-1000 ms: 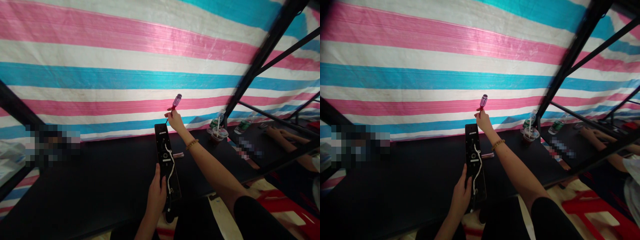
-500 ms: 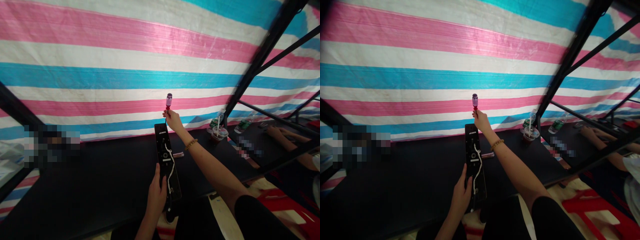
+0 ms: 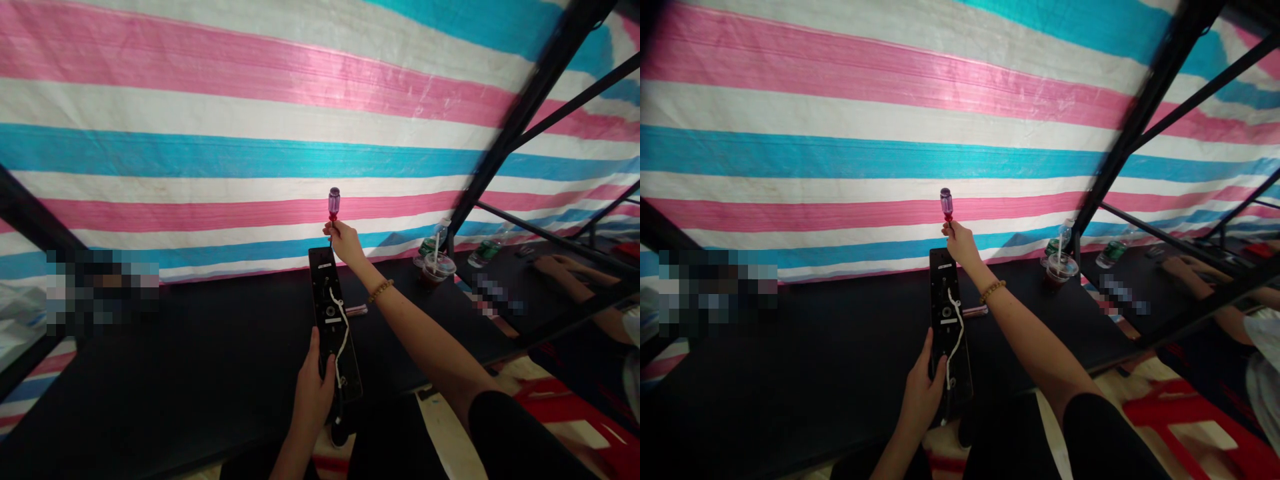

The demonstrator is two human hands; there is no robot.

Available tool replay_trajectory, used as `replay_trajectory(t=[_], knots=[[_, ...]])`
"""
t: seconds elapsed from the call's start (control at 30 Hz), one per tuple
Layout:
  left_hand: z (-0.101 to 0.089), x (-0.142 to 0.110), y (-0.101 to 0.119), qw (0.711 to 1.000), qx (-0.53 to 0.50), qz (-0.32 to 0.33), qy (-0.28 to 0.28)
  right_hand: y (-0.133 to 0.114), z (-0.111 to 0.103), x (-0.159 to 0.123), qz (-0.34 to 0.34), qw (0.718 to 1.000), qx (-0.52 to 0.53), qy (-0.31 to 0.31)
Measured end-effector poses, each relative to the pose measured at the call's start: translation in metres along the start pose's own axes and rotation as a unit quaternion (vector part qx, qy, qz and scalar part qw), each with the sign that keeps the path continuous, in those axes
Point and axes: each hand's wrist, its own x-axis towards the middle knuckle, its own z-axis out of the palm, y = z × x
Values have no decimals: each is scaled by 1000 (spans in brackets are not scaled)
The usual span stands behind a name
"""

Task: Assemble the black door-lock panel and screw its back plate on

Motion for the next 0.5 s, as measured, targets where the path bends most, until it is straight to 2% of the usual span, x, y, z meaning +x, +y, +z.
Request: replay_trajectory(t=[0.5], knots=[[1,0,-2,1000,4,0,-3,5,1,-2,18,998,51,31]])
